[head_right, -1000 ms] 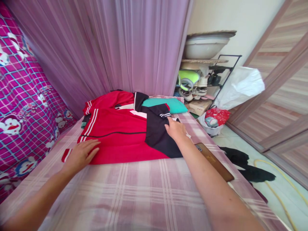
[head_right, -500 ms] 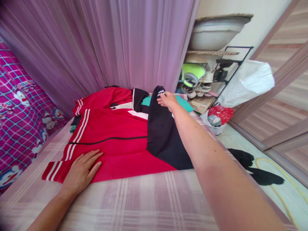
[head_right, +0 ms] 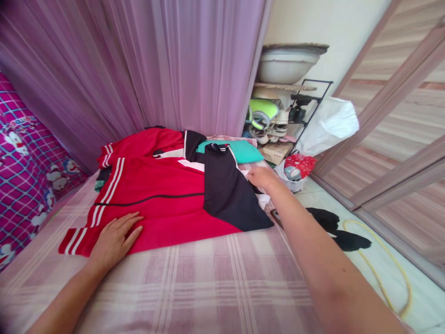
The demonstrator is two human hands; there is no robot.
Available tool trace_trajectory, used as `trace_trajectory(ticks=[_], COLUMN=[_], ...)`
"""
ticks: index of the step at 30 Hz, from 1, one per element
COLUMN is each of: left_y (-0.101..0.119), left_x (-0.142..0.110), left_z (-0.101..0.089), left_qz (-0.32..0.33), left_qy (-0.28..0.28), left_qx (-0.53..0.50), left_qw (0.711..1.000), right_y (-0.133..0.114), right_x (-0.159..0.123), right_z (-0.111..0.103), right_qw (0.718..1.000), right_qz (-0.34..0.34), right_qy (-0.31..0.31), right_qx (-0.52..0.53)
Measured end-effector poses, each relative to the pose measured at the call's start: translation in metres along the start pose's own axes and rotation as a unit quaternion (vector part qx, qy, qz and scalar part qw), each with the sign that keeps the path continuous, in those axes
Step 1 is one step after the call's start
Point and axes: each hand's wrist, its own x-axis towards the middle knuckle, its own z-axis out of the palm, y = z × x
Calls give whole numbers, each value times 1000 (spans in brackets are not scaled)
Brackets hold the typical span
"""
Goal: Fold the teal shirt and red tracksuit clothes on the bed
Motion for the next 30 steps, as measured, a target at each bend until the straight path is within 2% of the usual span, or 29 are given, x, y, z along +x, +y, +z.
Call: trace_trajectory(ticks=[2,4,8,10,12,15,18,22,26,30], left_y=[3,14,65,98,126,154,164,171,177,164], left_x=[9,25,81,117,152,199,232,257,262,252], left_z=[-7,-17,-30,-26,-14,9,31,51,56,50], left_qz=[-17,-27,4,-1,-35,-103,-151,-194,-199,-190], left_qy=[-13,-24,-44,-83,-133,-164,-172,-168,-145,-63], left_qx=[-16,-20,-8,-30,-61,-109,-111,-107,-110,-116], left_qw=[1000,999,999,996,989,975,967,961,963,973], right_y=[9,12,6,1,-3,-4,-4,-5,-3,3], right_x=[-38,-70,-109,-116,-118,-119,-121,-123,-123,-122], right_z=[12,28,53,60,64,67,66,61,57,62], right_qw=[997,994,986,984,983,986,986,986,987,987], right_qz=[70,106,142,134,126,129,144,153,159,156], right_qy=[16,33,75,105,118,93,73,57,31,36], right_qx=[-18,-4,45,59,62,56,51,32,15,5])
